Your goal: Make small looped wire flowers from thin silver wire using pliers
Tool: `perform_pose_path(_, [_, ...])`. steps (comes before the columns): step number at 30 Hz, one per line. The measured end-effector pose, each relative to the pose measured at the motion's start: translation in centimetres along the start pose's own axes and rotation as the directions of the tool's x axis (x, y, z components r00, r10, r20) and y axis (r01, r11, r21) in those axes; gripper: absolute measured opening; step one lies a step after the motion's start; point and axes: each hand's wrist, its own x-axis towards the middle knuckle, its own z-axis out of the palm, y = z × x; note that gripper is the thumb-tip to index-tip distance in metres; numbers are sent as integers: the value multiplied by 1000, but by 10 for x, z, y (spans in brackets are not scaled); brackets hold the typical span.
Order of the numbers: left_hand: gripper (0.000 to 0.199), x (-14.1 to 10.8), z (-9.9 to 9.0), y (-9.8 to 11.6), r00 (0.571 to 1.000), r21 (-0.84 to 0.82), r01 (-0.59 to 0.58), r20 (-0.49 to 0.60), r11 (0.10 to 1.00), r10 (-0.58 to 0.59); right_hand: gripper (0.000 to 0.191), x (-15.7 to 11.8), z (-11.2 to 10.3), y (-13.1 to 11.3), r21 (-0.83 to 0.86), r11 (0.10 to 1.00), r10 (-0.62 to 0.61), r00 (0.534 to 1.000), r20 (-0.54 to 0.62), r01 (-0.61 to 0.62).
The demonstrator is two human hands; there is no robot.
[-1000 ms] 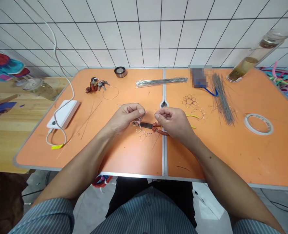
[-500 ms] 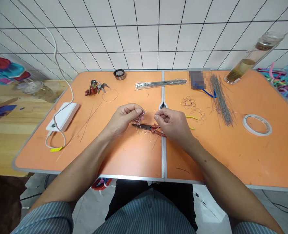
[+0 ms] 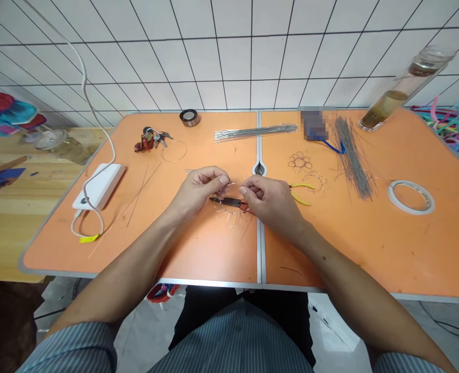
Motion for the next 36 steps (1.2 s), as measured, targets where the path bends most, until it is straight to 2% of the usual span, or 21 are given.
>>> perform_pose_path(8, [39,0,2,-1,999,33,-33,-15,999,34,31,-1,1,2,-5,1000,-9,1000,4,9])
perform_pose_path(14, [39,0,0,-4,999,47,-32,42,998,30,23,1,5,8,11,997,-79,993,-91,81])
perform_pose_path(23, [35,0,2,-6,999,5,-24,39,1000,23,26,1,7,11,11,993,-117,988,-103,118])
perform_pose_path(27, [35,0,2,-6,999,-2,-19,42,1000,19,22,1,6,9,12,995,-93,991,-95,95])
perform_pose_path(36, [47,1,-1,-5,997,-89,36,70,995,-30,25,1,6,4,252,967,61,997,-43,-48])
